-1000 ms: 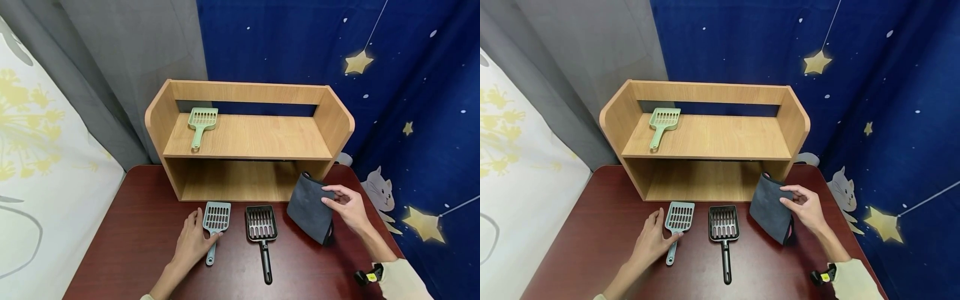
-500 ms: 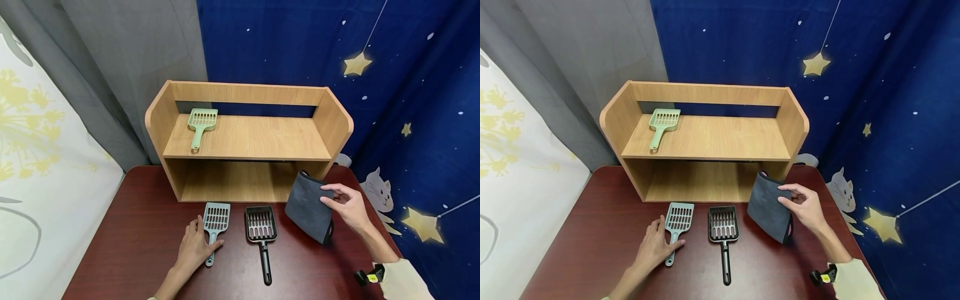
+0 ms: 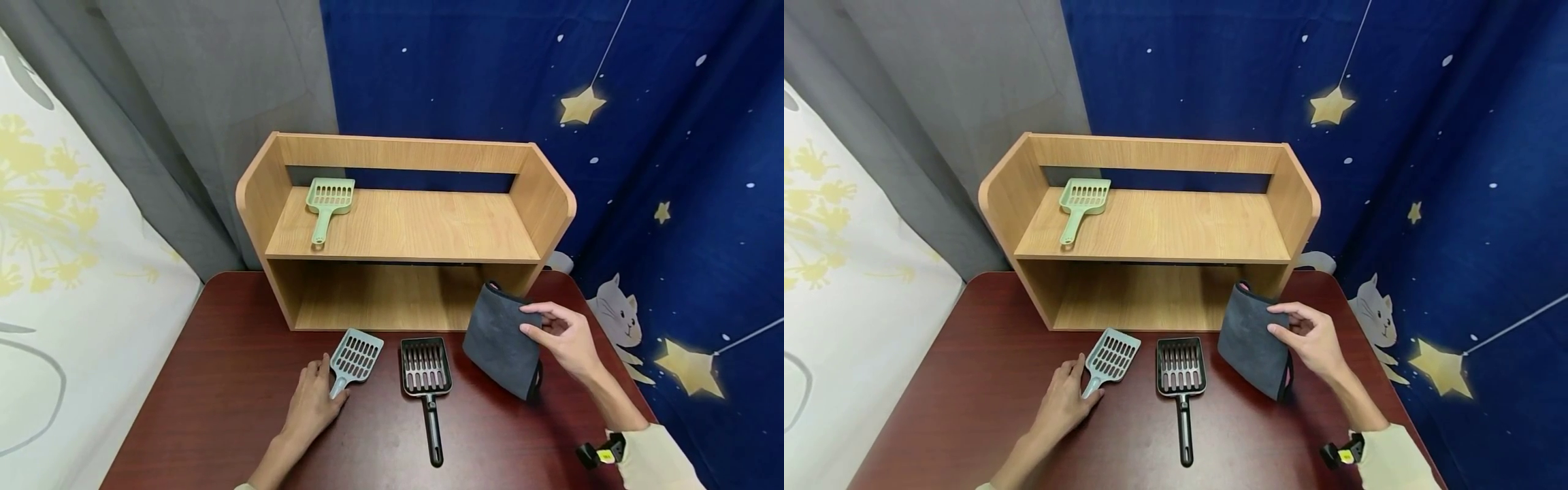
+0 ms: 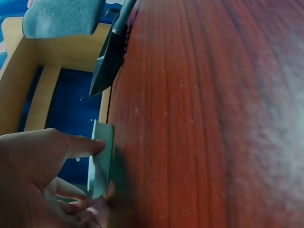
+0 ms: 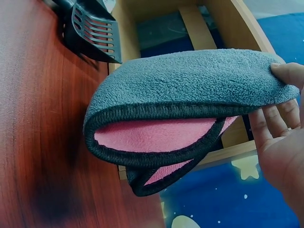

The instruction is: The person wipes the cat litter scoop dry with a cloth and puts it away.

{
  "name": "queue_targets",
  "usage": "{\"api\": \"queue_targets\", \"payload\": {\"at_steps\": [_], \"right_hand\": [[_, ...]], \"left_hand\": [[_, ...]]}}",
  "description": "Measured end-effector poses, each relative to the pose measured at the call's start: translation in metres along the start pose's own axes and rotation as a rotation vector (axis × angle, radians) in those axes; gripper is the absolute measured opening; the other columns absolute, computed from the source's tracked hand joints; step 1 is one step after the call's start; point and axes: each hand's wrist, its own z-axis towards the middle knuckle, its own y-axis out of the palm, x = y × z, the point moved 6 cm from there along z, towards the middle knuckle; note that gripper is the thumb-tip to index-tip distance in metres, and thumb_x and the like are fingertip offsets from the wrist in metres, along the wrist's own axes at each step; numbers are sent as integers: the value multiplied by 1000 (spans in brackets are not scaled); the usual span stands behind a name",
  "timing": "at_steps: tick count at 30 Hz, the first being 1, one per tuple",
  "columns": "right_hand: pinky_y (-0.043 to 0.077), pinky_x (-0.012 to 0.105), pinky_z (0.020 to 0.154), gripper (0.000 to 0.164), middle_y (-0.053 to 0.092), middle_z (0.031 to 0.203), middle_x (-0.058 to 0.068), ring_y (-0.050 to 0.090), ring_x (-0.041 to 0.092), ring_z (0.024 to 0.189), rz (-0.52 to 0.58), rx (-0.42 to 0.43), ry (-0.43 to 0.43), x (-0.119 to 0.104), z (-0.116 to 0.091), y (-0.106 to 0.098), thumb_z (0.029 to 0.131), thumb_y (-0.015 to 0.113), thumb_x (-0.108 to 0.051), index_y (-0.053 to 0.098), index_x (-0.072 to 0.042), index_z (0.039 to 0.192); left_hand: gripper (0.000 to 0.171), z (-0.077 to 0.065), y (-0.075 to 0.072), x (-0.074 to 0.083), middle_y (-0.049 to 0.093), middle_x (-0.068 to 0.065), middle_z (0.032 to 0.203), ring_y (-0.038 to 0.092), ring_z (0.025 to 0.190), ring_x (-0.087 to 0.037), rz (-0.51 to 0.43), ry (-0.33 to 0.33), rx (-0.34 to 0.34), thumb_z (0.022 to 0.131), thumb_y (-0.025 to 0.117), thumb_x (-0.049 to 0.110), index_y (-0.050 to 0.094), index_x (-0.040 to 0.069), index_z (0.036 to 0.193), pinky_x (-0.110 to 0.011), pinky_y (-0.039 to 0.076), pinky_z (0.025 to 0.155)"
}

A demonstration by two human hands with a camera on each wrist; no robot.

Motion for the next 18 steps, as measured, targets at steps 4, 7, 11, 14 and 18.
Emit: {"api": "queue_targets", "payload": {"at_steps": [4,7,11,14,18], "right_hand": [[46,21,63,29,51,75,-2,51,12,69,-2,0,-1,2,-1,1,88,77,13,75,4,116],[47,20,64,29,51,74,-2,51,12,69,4,-1,-1,2,-2,2,88,77,13,75,4,115],[45,21,63,30,52,75,-2,50,12,69,11,-2,-4,3,-1,2,87,77,14,74,5,115],[44,22,63,30,53,76,-3,50,12,70,13,-2,-4,3,-1,2,87,77,14,74,5,115],[44,22,63,29,55,77,-3,50,12,71,9,0,0,5,-1,1,88,77,14,74,5,116]], "left_hand": [[67,-1,-4,-3,66,-24,108,68,97,-38,-40,43,57,78,92,7,61,-18,132,-54,57,82],[46,0,-5,-6,70,-19,99,71,86,-34,-69,45,70,79,90,2,70,-12,118,-52,58,74],[28,1,-5,-11,73,-17,94,71,80,-31,-93,30,50,83,87,2,73,-6,107,-50,56,67],[25,2,-5,-13,74,-17,94,72,80,-31,-95,26,41,86,85,2,73,-5,107,-50,56,66],[24,3,-9,-14,74,-18,94,73,81,-32,-97,30,42,88,83,2,73,-6,108,-50,56,66]]}}
